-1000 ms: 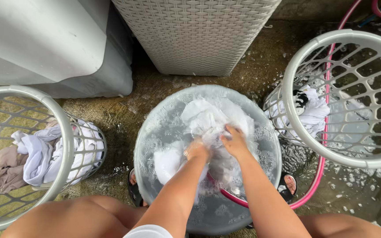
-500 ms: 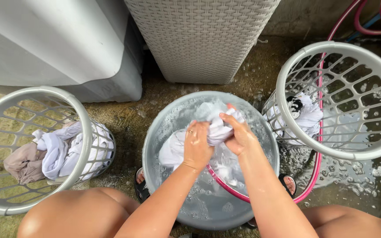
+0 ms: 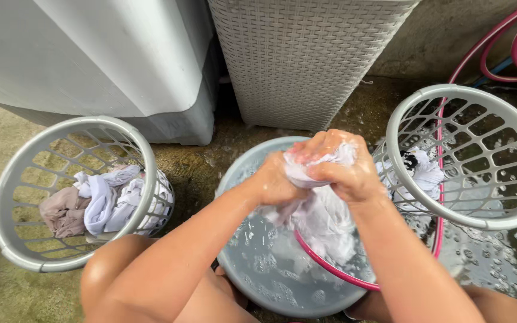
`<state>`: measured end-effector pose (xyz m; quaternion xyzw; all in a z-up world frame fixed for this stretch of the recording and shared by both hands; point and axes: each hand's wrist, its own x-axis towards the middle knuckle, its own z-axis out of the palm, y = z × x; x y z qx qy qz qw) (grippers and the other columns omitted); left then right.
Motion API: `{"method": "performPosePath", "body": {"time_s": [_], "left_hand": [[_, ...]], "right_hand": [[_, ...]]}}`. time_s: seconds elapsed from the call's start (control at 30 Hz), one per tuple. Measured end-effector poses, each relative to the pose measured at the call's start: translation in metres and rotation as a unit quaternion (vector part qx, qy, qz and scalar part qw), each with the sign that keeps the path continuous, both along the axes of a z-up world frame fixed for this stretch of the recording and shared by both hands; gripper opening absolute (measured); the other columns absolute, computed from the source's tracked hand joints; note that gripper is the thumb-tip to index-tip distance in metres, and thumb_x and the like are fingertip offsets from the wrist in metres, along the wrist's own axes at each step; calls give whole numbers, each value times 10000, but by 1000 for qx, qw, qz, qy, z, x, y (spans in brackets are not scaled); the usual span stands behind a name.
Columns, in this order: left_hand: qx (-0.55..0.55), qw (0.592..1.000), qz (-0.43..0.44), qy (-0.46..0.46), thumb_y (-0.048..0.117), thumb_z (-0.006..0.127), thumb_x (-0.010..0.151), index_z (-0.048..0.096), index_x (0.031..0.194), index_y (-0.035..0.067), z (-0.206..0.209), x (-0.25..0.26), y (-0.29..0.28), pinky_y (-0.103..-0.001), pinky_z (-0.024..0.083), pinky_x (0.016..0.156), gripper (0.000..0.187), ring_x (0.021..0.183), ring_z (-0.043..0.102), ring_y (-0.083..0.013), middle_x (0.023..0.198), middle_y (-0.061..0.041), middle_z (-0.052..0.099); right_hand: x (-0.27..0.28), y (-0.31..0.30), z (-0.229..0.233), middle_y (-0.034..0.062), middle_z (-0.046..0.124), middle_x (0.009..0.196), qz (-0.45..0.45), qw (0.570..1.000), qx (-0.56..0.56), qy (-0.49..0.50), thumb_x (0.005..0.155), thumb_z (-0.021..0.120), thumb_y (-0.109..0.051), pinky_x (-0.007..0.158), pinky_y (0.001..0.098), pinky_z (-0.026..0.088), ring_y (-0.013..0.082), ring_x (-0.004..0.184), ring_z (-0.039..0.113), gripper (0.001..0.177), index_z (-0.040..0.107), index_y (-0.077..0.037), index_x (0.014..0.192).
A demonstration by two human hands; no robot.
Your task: The person hand-washes clothes by taking them from a basket, immersing and scrubbing them in a bucket of soapy water, wringing each garment out, and placing them into another laundry basket.
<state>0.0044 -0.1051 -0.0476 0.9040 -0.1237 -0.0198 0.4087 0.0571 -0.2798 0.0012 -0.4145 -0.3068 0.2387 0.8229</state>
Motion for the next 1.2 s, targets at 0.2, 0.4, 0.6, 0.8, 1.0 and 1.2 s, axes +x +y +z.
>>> {"method": "performPosePath", "body": {"time_s": [0.2, 0.4, 0.6, 0.8, 1.0, 1.2], "left_hand": [[-182, 980, -77, -24, 44, 786, 592, 664, 1051, 46, 19, 13, -5, -396, 556, 801, 475, 920, 676, -264, 970, -96, 700], [-592, 714, -263, 266, -28, 747, 622, 659, 1079, -23, 20, 27, -10, -420, 553, 868, 465, 939, 690, -315, 952, -151, 679], [-645, 741, -136, 127, 52, 827, 790, 658, 1027, -3, 52, 53, 30, -412, 609, 848, 297, 939, 749, -271, 940, -125, 702], [-584, 783, 150, 150, 168, 892, 738, 679, 990, -6, 48, 68, 32, -420, 601, 680, 374, 741, 693, -219, 836, -108, 696], [-503, 815, 283, 61, 177, 926, 707, 729, 1036, -68, 11, 86, 10, -331, 582, 660, 455, 718, 697, -162, 889, -90, 753], [-449, 734, 509, 23, 41, 839, 734, 674, 926, -55, -7, 99, -4, -356, 513, 560, 270, 567, 633, -185, 687, -114, 687]], "right_hand": [[19, 4, 19, 181, 676, 877, 37, 998, -49, -26, 698, 752, 39, 945, 520, 561, 355, 900, 707, 170, 668, 36, 846], [27, 11, 12, 177, 676, 950, 84, 996, -23, -10, 724, 786, -37, 925, 510, 565, 325, 919, 696, 320, 644, 27, 1004], [-15, 23, -75, 173, 676, 1023, 150, 959, -102, 217, 751, 819, -112, 904, 501, 568, 294, 938, 685, 476, 619, 17, 1163], [3, 17, -96, 170, 675, 1096, 38, 962, -239, 123, 777, 853, -187, 884, 491, 572, 264, 957, 674, 632, 595, 7, 1321], [8, 58, -97, 189, 750, 1022, -210, 748, -585, -233, 752, 838, -297, 836, 451, 554, 374, 946, 712, 472, 686, -75, 1141], [-13, 78, -114, 185, 759, 1035, -361, 744, -544, -142, 792, 817, -359, 844, 452, 557, 357, 966, 719, 544, 629, -95, 1229]]}}
